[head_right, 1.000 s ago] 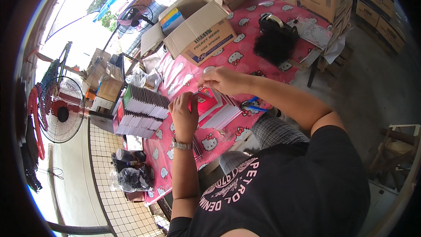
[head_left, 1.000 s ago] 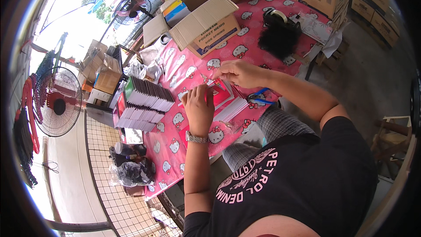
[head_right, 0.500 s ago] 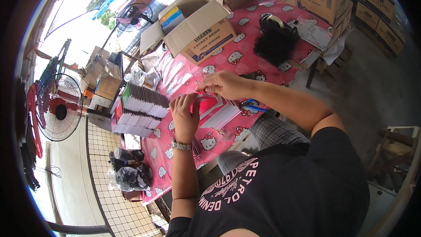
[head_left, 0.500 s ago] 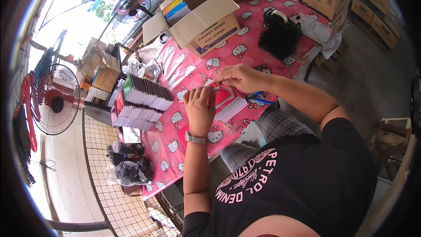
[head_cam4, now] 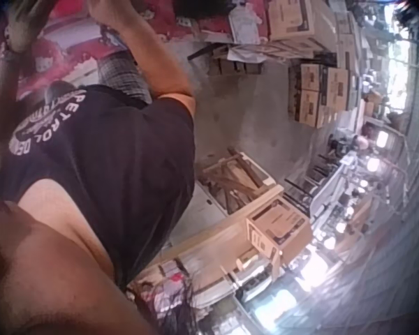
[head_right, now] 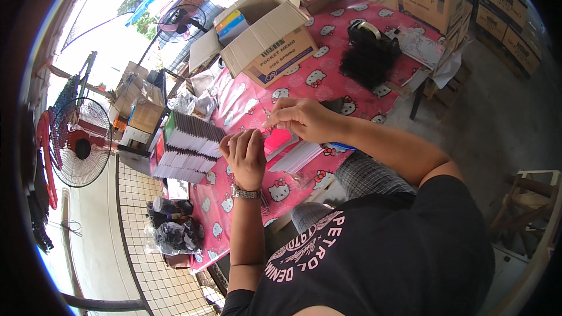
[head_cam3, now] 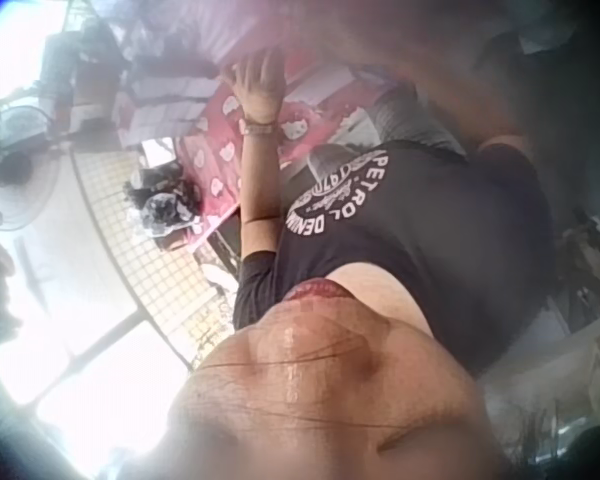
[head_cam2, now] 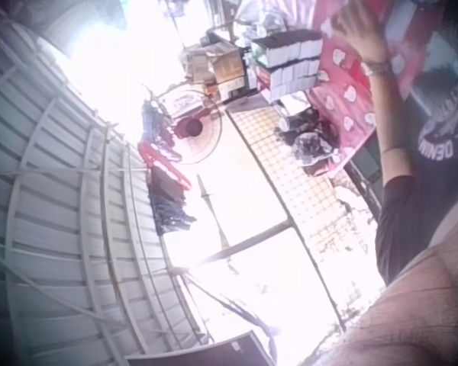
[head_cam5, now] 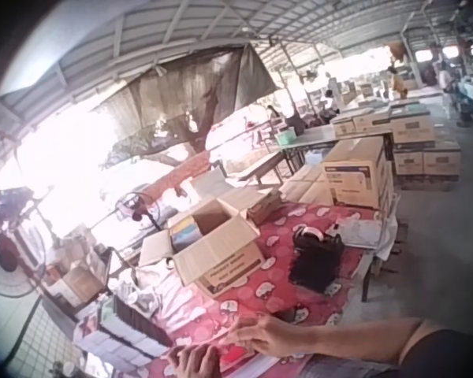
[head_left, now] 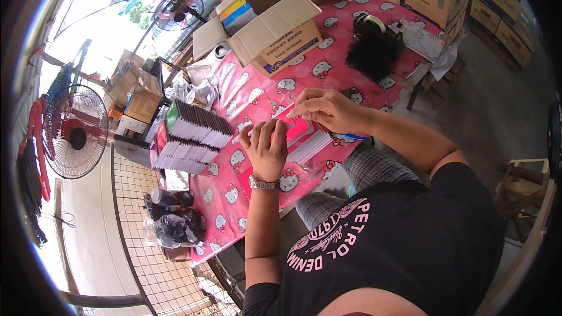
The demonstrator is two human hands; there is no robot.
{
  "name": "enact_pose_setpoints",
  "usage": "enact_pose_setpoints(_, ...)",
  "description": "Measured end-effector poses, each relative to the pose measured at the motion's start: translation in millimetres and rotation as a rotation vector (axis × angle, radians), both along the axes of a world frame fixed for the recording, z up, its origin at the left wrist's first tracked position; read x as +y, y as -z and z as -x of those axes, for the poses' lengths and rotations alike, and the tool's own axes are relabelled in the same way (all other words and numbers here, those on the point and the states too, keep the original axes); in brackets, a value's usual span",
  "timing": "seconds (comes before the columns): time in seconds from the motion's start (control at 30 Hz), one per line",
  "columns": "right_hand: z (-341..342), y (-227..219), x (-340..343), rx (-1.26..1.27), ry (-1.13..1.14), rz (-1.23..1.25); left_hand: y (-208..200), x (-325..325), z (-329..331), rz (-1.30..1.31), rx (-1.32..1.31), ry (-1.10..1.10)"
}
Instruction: The person assembles notebooks by sliding a pink cover onto a stack of pages, inserting a plastic spiral binding through the pre-punched holes, and using a pair of pliers to bend the ends of the spiral to secure it.
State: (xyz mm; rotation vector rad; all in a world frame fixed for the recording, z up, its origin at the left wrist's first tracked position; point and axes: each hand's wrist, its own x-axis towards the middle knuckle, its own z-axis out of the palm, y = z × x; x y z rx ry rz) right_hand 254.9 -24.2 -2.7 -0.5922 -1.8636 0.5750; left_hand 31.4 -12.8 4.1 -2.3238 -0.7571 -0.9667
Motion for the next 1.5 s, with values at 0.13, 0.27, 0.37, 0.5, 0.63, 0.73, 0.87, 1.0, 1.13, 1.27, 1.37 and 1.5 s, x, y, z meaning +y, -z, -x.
enact_pose_setpoints(0.13, -0.8, -5.4, -3.9, -0.026, -0.021, -0.111, -2.3, 2.4, 7.0, -0.076, 0.030, -0.015)
enact_pose_setpoints(0.27, -1.5, -5.3, -1.7, -0.082, 0.034, -0.203, -5.3, 4.2, 5.5, -0.025, 0.036, -0.013)
enact_pose_setpoints(0.37, 2.1, -0.3, 2.4, 0.032, 0.022, -0.113, -6.0, 6.5, 3.6, 0.001, 0.031, -0.002)
enact_pose_setpoints(0.5, -2.8, -4.6, 2.3, -0.012, -0.004, -0.001, -2.5, 7.9, 2.5, 0.020, 0.033, 0.027)
enact_pose_setpoints(0.63, -1.8, 0.6, 2.0, -0.014, 0.006, -0.029, 2.3, 7.2, 3.4, 0.021, 0.028, 0.023)
enact_pose_setpoints(0.73, -3.4, 3.2, 3.1, -0.127, 0.096, -0.204, 2.6, 6.7, 4.3, -0.002, 0.036, 0.023)
enact_pose_setpoints(0.87, -2.5, -0.7, 2.0, -0.187, 0.088, -0.283, 5.6, 6.4, 7.3, -0.045, 0.044, 0.013)
enact_pose_setpoints(1.0, -6.2, -8.8, -5.9, -0.190, 0.009, -0.151, 4.5, 4.9, 7.6, 0.002, 0.033, 0.030)
enact_pose_setpoints(1.13, -7.5, -3.6, -0.7, -0.081, -0.077, 0.165, 4.4, 2.4, -2.2, 0.087, -0.019, 0.073)
enact_pose_setpoints(1.27, -11.6, -2.6, 10.1, -0.146, -0.080, -0.058, 8.8, 6.3, -2.0, 0.240, -0.011, 0.049)
enact_pose_setpoints(1.37, -15.6, -3.6, 17.5, -0.163, -0.047, 0.012, 11.7, 14.3, -2.9, 0.321, -0.025, 0.022)
enact_pose_setpoints(1.5, -18.2, -5.1, 43.1, -0.134, -0.079, 0.294, -0.8, 34.2, -11.9, 0.401, -0.017, -0.029)
